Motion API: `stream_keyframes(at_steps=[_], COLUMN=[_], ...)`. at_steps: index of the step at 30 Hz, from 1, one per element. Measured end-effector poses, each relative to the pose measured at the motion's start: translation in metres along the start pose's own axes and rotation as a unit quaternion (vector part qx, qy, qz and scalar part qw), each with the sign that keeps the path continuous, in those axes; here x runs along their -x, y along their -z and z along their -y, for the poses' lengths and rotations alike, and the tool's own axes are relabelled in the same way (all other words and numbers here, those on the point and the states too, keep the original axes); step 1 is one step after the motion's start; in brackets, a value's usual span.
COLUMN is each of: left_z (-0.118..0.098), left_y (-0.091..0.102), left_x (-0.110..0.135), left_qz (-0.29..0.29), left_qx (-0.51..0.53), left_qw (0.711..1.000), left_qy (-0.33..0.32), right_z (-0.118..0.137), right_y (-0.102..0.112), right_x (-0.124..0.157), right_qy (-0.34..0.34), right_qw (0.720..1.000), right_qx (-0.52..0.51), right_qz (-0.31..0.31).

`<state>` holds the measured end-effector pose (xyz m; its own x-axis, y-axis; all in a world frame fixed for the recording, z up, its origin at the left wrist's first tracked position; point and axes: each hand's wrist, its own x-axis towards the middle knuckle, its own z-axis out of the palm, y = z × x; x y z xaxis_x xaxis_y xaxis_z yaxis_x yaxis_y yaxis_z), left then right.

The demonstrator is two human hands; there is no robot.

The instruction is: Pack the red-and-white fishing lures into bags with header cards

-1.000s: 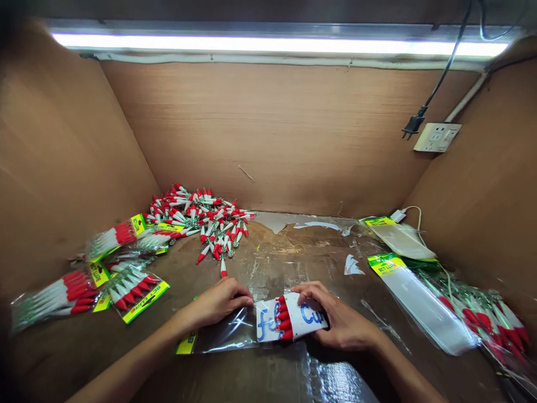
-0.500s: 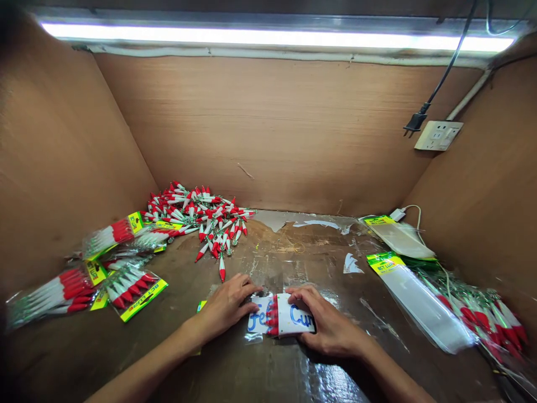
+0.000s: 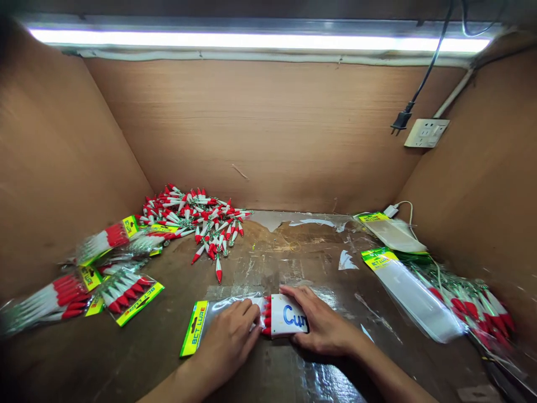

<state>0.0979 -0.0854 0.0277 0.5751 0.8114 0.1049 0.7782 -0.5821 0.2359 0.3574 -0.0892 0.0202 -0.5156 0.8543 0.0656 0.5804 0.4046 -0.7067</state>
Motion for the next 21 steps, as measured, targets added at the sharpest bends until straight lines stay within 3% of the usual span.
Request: stream_keyframes(at_steps=[6, 12, 17, 21], left_z=[-0.005, -0.019, -0.021, -0.007], left_y=[-0.005, -0.015, -0.011, -0.005], left_x=[0.001, 0.001, 0.006, 0.003], left_qz=[-0.042, -0.034, -0.029, -0.031], left_qx=[-0.022, -0.078, -0.041, 0.038], left_qw=[0.998, 0.995, 0.989, 0.992], left_qy=[0.04, -0.054, -0.136, -0.118], right_z=[0.001, 0.012, 0.022, 0.021], right_y=[-0.003, -0.006, 0.003, 0.008], right_x=[0.0, 0.002, 0.002, 0.002], right_qy=[0.014, 0.043, 0.059, 0.067], right_qw=[1.0, 0.998, 0.994, 0.996], right_qx=[0.013, 0.055, 0.078, 0.05], right_qz=[-0.016, -0.001, 0.043, 0.034])
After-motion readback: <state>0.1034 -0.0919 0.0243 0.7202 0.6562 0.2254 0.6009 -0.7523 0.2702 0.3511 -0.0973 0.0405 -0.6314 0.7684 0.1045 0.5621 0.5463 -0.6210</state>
